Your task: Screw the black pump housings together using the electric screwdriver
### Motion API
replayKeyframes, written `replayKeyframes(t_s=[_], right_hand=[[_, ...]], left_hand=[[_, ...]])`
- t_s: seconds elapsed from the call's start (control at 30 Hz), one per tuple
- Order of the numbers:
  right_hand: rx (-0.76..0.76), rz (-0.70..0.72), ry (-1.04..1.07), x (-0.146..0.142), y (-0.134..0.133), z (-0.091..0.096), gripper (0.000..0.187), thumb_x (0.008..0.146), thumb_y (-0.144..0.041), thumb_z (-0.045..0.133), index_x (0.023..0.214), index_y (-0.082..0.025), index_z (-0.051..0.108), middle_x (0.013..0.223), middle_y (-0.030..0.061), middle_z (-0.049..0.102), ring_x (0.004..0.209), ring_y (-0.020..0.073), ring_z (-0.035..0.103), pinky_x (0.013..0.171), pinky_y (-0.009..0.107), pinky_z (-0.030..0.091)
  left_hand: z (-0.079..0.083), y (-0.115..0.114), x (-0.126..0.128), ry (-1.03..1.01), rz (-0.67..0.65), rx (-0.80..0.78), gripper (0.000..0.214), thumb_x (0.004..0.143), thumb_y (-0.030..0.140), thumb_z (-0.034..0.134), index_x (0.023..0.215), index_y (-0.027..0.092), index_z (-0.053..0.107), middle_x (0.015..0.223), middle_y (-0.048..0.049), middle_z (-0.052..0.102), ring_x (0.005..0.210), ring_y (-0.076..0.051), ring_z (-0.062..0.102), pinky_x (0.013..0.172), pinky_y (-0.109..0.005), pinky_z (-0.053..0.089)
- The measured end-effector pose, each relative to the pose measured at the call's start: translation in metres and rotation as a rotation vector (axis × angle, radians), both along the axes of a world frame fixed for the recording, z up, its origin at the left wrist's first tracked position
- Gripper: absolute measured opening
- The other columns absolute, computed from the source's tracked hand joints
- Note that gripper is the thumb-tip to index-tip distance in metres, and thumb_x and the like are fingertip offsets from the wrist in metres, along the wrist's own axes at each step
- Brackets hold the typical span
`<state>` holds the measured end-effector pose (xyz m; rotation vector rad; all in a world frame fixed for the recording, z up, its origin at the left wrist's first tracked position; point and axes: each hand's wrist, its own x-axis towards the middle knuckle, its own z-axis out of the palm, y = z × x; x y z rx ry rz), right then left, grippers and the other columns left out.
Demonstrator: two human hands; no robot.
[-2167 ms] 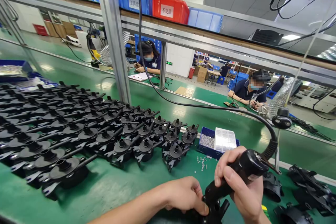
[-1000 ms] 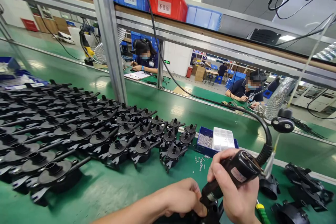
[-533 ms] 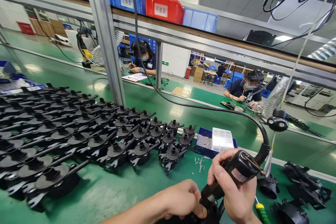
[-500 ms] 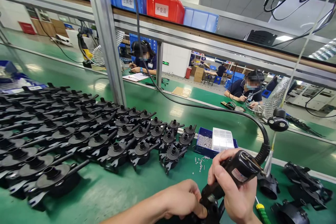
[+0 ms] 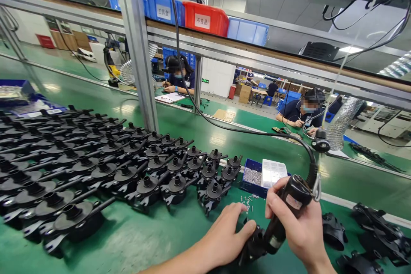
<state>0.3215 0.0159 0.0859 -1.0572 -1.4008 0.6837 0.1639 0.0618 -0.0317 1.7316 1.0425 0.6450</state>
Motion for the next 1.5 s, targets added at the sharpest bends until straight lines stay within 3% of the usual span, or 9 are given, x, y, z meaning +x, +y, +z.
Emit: replayKeyframes(t_s=[0.23,0.43,0.57,0.67,0.83,0.97,1.27,1.37,1.5], right_hand=[[0.056,-0.081,0.005,0.005,-0.008,0.012,0.02,0.107,-0.04,0.076,0.102,-0.025,0.064,0.077,-0.002,0.069,0.063,0.017,0.063,0.062,0.027,0.052],[0.091,-0.063,-0.006,0.007,-0.006,0.01,0.016,0.107,-0.037,0.075,0.101,-0.025,0.065,0.076,-0.0023,0.069,0.063,0.0171,0.064,0.062,0.027,0.052],[0.074,-0.021,-0.01,0.008,-0.004,0.007,0.018,0.108,-0.039,0.075,0.1,-0.024,0.066,0.074,-0.0017,0.068,0.063,0.0186,0.063,0.062,0.03,0.051],[0.065,-0.01,0.008,0.007,-0.005,0.006,0.018,0.107,-0.039,0.075,0.1,-0.025,0.066,0.075,-0.0016,0.068,0.063,0.0193,0.063,0.062,0.031,0.051],[0.054,0.007,0.015,0.008,-0.006,0.006,0.021,0.107,-0.041,0.076,0.1,-0.024,0.066,0.076,-0.0002,0.069,0.063,0.0196,0.062,0.061,0.031,0.05],[0.064,0.008,0.053,0.008,-0.005,0.006,0.021,0.105,-0.04,0.078,0.1,-0.023,0.067,0.077,0.0007,0.068,0.062,0.0199,0.063,0.06,0.032,0.05],[0.069,0.073,0.154,0.007,0.001,0.005,0.02,0.104,-0.038,0.081,0.1,-0.023,0.068,0.077,0.0004,0.068,0.06,0.0187,0.063,0.058,0.03,0.049],[0.054,0.084,0.144,0.007,0.002,0.005,0.022,0.104,-0.039,0.08,0.099,-0.022,0.068,0.077,0.0007,0.067,0.06,0.0187,0.063,0.058,0.03,0.05],[0.039,0.072,0.144,0.007,0.002,0.005,0.024,0.102,-0.041,0.082,0.099,-0.022,0.067,0.076,0.0011,0.067,0.058,0.0197,0.062,0.057,0.031,0.05]], left_hand=[[-0.004,-0.004,0.01,-0.16,-0.186,-0.104,0.047,0.109,0.056,0.044,0.113,0.017,0.07,0.092,-0.0049,0.072,0.087,-0.023,0.066,0.081,-0.034,0.051],[-0.019,0.008,0.003,0.377,-0.037,0.28,0.042,0.105,0.012,0.042,0.137,0.012,0.069,0.131,-0.0157,0.067,0.124,-0.033,0.062,0.115,-0.047,0.05],[-0.017,0.017,0.005,0.603,-0.082,0.354,0.059,0.105,0.007,0.038,0.162,0.011,0.051,0.141,-0.0181,0.06,0.131,-0.037,0.057,0.118,-0.051,0.051],[-0.015,0.02,0.01,0.653,-0.095,0.38,0.063,0.105,0.007,0.038,0.166,0.015,0.048,0.145,-0.0196,0.058,0.134,-0.038,0.056,0.116,-0.051,0.053],[-0.013,0.018,0.011,0.663,-0.077,0.399,0.057,0.105,0.008,0.036,0.156,0.014,0.061,0.142,-0.0215,0.059,0.132,-0.039,0.059,0.113,-0.051,0.054],[-0.017,0.019,0.009,0.582,-0.049,0.358,0.038,0.105,0.01,0.04,0.116,0.013,0.076,0.124,-0.0171,0.066,0.114,-0.032,0.066,0.104,-0.043,0.055],[-0.023,0.017,0.011,0.447,-0.039,0.319,0.024,0.105,0.01,0.041,0.098,0.018,0.064,0.111,-0.0118,0.068,0.105,-0.026,0.064,0.096,-0.037,0.048],[-0.02,0.009,0.013,0.143,-0.08,0.16,0.021,0.105,0.017,0.047,0.086,0.021,0.053,0.089,-0.0012,0.062,0.085,-0.019,0.056,0.078,-0.031,0.041],[-0.016,-0.004,0.02,-0.046,-0.113,-0.303,0.021,0.105,0.026,0.046,0.084,0.024,0.047,0.068,0.0068,0.044,0.06,-0.014,0.039,0.059,-0.029,0.03]])
